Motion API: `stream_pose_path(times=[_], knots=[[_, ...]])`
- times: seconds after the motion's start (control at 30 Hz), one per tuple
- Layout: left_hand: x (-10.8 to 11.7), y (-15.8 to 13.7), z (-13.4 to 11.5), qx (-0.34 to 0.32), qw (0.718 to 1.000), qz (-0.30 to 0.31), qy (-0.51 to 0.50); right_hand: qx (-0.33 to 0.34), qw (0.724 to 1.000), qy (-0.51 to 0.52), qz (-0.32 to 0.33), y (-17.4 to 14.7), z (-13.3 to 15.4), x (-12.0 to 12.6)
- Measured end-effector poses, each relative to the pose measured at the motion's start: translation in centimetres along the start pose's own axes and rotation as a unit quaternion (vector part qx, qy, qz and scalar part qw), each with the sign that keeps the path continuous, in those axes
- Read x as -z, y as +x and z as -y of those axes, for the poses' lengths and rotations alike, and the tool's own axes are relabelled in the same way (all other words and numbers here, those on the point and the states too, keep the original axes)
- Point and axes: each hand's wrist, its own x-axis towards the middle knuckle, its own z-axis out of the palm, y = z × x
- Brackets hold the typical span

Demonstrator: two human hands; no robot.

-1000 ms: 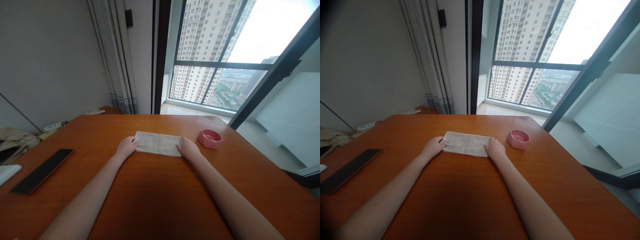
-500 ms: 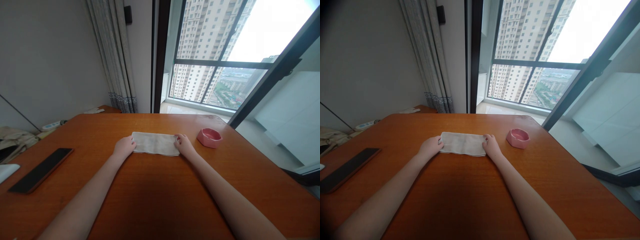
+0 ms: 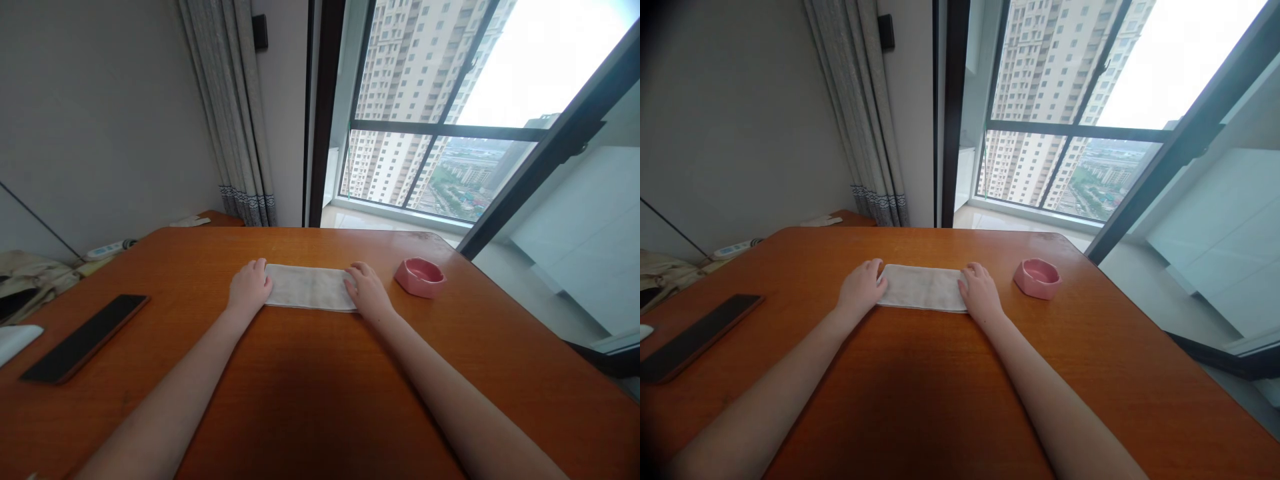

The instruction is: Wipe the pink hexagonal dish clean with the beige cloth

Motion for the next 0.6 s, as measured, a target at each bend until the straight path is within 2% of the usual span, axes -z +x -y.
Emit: stream_pose_path(times=[0.07,0.13,0.17,0.23,0.33,0.4,0.5,0.6], knots=[[-0.3,0.0,-0.5,-0.109,0.992,-0.019,-0.055,0.046,0.998,0.013,0.034,-0.3,1.2,-1.1],[-1.2,0.1,-0.8,-0.21,0.971,0.039,-0.109,0.056,0.995,0.016,0.079,-0.6,1.9,-2.3],[-1.9,0.2,-0.7,-0.23,0.963,0.076,-0.122,0.044,0.994,0.011,0.1,-0.7,1.9,-2.8],[-3.2,0.4,-0.3,-0.198,0.965,0.128,-0.117,-0.007,0.991,-0.012,0.134,-0.8,1.6,-3.6],[-4.3,0.7,0.9,-0.07,0.987,0.133,-0.065,-0.067,0.982,-0.048,0.168,-0.8,0.8,-3.9],[-4.0,0.8,1.5,-0.01,0.994,0.101,-0.028,-0.082,0.979,-0.052,0.177,-0.8,0.5,-3.9],[-2.9,0.7,1.7,0.042,0.998,0.053,0.014,-0.091,0.979,-0.05,0.173,-0.9,0.4,-3.8],[-2.0,0.7,1.4,0.058,0.993,0.097,0.024,-0.094,0.981,-0.043,0.161,-0.9,0.5,-3.8]])
